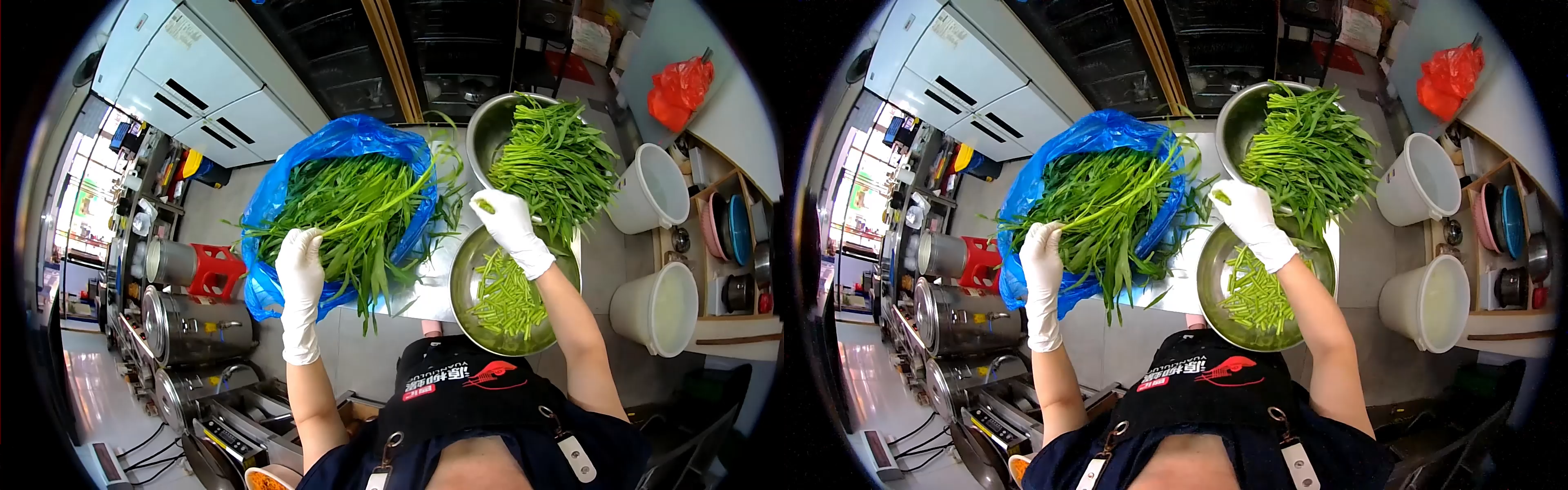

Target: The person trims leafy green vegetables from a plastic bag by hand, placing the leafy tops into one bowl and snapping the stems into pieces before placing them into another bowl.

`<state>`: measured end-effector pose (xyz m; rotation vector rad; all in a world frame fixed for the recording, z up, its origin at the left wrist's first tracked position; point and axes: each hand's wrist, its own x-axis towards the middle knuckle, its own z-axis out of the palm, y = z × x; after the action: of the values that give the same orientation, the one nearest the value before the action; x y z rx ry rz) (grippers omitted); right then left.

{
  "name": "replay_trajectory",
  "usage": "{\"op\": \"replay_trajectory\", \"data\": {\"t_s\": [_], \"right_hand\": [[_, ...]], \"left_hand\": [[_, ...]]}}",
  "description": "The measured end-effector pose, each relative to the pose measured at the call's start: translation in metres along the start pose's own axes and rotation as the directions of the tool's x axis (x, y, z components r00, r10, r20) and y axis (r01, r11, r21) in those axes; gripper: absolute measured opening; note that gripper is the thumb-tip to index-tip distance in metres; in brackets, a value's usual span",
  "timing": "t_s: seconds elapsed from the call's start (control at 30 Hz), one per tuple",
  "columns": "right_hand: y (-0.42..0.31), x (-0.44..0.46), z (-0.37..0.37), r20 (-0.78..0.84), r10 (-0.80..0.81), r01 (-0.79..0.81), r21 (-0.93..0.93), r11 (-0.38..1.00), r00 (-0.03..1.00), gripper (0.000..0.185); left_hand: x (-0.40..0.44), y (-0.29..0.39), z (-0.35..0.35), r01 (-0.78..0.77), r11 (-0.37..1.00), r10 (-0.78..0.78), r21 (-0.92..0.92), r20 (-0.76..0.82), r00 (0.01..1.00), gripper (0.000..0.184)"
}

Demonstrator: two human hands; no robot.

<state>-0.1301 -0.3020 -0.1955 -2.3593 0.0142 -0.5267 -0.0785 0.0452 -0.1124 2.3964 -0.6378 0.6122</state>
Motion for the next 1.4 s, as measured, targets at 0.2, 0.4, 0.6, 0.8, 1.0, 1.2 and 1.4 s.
{"op": "replay_trajectory", "data": {"t_s": [0.2, 0.4, 0.6, 0.8, 1.0, 1.2, 1.4], "right_hand": [[-0.052, 0.016, -0.035, -0.096, -0.201, 0.21, 0.098, 0.973, 0.975, 0.015], [-0.056, 0.021, -0.012, 0.161, -0.293, 0.297, -0.001, 0.955, 0.943, 0.019], [-0.06, 0.017, -0.01, 0.352, -0.232, 0.269, -0.06, 0.961, 0.907, 0.019], [-0.028, 0.011, 0.0, 0.294, 0.18, -0.308, 0.482, 0.82, 0.939, 0.019], [-0.006, 0.023, -0.022, 0.222, 0.572, -0.487, 0.794, 0.365, 0.789, 0.019], [-0.071, 0.014, -0.041, -0.219, -0.117, 0.174, 0.263, 0.949, 0.969, 0.02], [-0.085, -0.019, 0.008, -0.019, -0.566, 0.546, -0.243, 0.802, 0.824, 0.027]], "left_hand": [[0.001, 0.021, 0.007, -0.206, 0.969, 0.211, 0.138, -0.025, 0.977, 0.019], [0.006, 0.044, 0.011, -0.327, 0.94, 0.333, 0.094, -0.051, 0.942, 0.024], [0.006, 0.049, 0.018, -0.326, 0.945, 0.328, 0.037, -0.11, 0.938, 0.025], [-0.005, 0.045, 0.039, -0.283, 0.958, 0.281, 0.036, 0.058, 0.958, 0.02], [-0.008, 0.057, 0.06, -0.227, 0.974, 0.228, -0.014, 0.07, 0.971, 0.014], [-0.008, 0.071, 0.068, 0.11, 0.958, -0.058, -0.265, 0.199, 0.978, 0.007], [-0.011, 0.086, 0.071, 0.694, 0.527, -0.328, -0.491, 0.636, 0.699, 0.023]]}}
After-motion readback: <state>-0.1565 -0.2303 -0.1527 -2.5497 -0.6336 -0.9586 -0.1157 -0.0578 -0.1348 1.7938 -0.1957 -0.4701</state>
